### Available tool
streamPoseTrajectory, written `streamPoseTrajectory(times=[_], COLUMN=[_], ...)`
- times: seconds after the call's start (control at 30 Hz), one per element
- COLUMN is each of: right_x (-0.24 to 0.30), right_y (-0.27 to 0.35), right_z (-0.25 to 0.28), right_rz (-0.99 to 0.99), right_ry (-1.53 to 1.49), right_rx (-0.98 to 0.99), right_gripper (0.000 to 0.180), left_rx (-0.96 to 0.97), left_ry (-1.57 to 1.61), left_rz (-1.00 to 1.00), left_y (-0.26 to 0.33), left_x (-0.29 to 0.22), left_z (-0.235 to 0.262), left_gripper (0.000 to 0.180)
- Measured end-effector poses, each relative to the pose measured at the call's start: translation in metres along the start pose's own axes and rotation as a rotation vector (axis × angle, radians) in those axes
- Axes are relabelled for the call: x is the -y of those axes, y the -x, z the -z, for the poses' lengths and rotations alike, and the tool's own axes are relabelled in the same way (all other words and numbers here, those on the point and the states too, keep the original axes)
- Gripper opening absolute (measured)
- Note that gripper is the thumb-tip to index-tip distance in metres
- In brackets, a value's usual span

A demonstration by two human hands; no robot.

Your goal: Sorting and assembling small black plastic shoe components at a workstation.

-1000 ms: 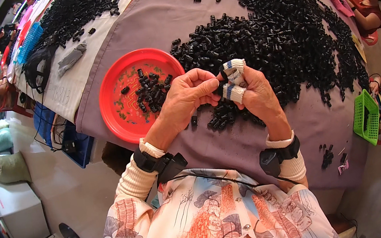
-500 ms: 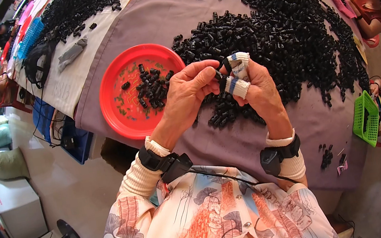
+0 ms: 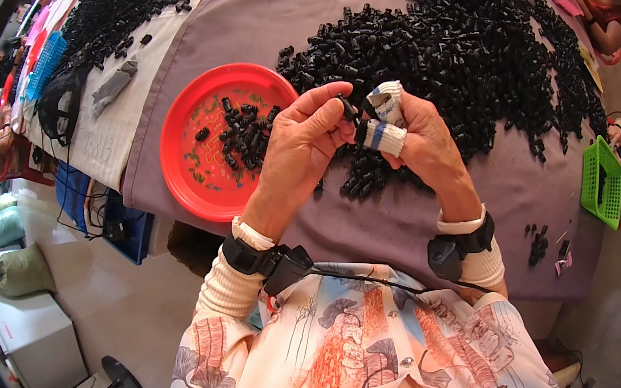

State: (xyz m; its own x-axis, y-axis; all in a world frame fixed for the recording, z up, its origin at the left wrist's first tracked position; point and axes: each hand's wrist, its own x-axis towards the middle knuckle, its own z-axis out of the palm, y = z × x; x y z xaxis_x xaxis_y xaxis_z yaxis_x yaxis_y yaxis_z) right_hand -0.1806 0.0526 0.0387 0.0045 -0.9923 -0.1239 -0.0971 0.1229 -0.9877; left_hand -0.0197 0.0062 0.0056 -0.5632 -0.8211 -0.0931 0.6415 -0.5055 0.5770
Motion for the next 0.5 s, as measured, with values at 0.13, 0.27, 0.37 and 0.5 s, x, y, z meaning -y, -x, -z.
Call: streamPoseTrajectory(times=[0.13,0.27,0.37,0.5], right_x=[-0.005,-0.007,-0.012,-0.012], right_y=[0.001,0.001,0.000,0.000], right_z=[0.002,0.002,0.003,0.003], right_rz=[0.002,-0.001,0.001,-0.021], right_ry=[-0.003,-0.004,0.045,0.077], right_rx=[0.084,0.078,0.060,0.070], right_gripper=[0.025,0.030,0.031,0.032], left_rx=[0.109,0.026,0.038,0.101], left_ry=[0.020,-0.006,-0.015,-0.058], left_rz=[0.036,0.040,0.032,0.046], left_y=[0.001,0.001,0.001,0.001], left_x=[0.000,0.003,0.004,0.004], left_z=[0.004,-0.004,-0.003,0.003], left_gripper=[0.027,0.024,0.024,0.027])
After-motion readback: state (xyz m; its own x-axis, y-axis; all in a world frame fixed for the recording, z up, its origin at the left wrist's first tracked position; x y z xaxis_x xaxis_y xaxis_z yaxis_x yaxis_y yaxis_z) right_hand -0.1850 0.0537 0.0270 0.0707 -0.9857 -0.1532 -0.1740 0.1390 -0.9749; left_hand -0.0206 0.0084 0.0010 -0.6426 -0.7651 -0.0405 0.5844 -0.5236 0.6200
